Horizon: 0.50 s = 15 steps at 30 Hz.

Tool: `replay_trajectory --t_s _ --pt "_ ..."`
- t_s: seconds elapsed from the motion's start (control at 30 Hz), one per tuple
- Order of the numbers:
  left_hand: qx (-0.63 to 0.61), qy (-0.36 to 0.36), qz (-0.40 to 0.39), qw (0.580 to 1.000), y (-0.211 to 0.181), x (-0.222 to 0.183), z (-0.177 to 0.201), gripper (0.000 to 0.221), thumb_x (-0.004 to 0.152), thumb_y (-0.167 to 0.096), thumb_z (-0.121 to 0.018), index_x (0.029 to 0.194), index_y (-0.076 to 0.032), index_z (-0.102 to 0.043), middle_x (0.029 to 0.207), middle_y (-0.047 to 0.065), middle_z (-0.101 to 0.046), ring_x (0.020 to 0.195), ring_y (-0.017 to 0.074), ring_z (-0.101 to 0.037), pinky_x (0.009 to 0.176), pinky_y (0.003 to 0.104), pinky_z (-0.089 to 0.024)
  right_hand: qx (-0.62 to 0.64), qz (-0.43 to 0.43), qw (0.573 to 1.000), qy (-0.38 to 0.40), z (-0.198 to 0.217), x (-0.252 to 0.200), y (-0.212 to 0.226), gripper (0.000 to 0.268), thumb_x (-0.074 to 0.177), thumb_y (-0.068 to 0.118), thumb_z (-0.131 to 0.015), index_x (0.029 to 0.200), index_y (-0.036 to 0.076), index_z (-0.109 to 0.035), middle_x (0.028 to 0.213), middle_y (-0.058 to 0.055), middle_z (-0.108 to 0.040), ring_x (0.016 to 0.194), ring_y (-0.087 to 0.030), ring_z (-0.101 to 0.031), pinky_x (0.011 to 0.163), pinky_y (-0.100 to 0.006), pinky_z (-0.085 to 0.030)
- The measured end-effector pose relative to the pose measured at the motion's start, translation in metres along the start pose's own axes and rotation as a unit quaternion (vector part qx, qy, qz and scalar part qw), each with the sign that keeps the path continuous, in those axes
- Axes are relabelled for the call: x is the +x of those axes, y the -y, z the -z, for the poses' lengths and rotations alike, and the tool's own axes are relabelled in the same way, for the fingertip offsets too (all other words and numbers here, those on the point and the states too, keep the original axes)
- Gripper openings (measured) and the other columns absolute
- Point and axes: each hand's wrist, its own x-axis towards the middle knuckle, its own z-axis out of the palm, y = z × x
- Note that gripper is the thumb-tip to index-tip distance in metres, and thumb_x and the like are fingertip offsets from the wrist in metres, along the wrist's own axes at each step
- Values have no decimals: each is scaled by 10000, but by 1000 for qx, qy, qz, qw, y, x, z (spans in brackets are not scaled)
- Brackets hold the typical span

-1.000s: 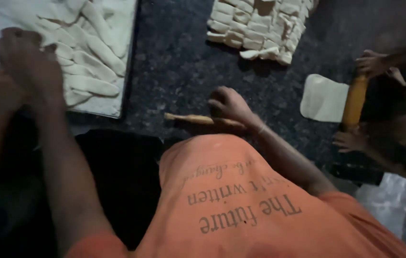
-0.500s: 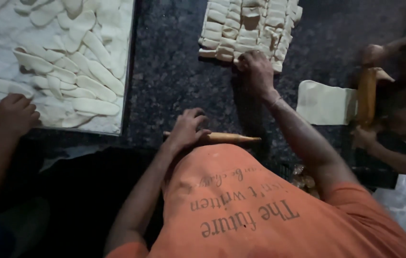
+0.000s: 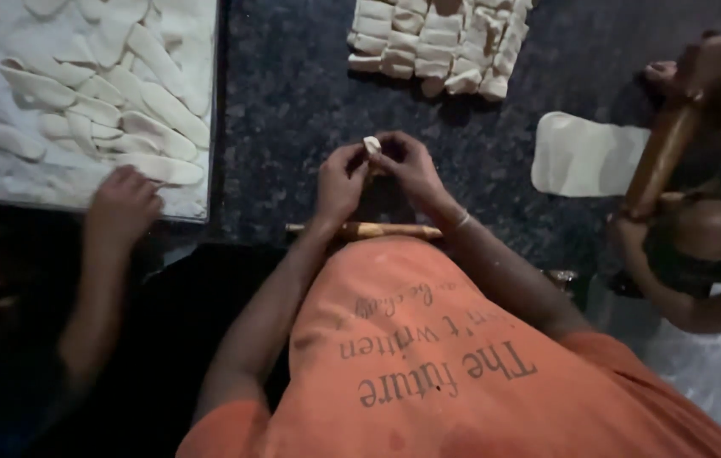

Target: Rolling and shaping individual pieces of dough for bread or pastry production.

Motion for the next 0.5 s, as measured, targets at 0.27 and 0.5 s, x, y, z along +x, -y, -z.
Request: replay_trajectory --t_s 0.27,0.5 --pt "298 268 -115 909 -10 -48 64 532 824 -196 -761 1327 -99 -618 1224 170 -592 1136 400 -548 953 494 -473 -388 -102 916 -23 -20 -17 21 411 909 406 -745 1071 33 -688 948 -144 -743 846 -266 -723 764 -400 -554" --pt "472 177 -280 817 26 -77 57 390 913 -257 -643 1293 -168 -645 1135 87 -595 1072 288 -568 862 436 -459 -451 -30 887 -92 -14 -18 21 368 834 326 -782 1073 65 -680 1037 -155 -706 941 -378 -696 810 -467 -540"
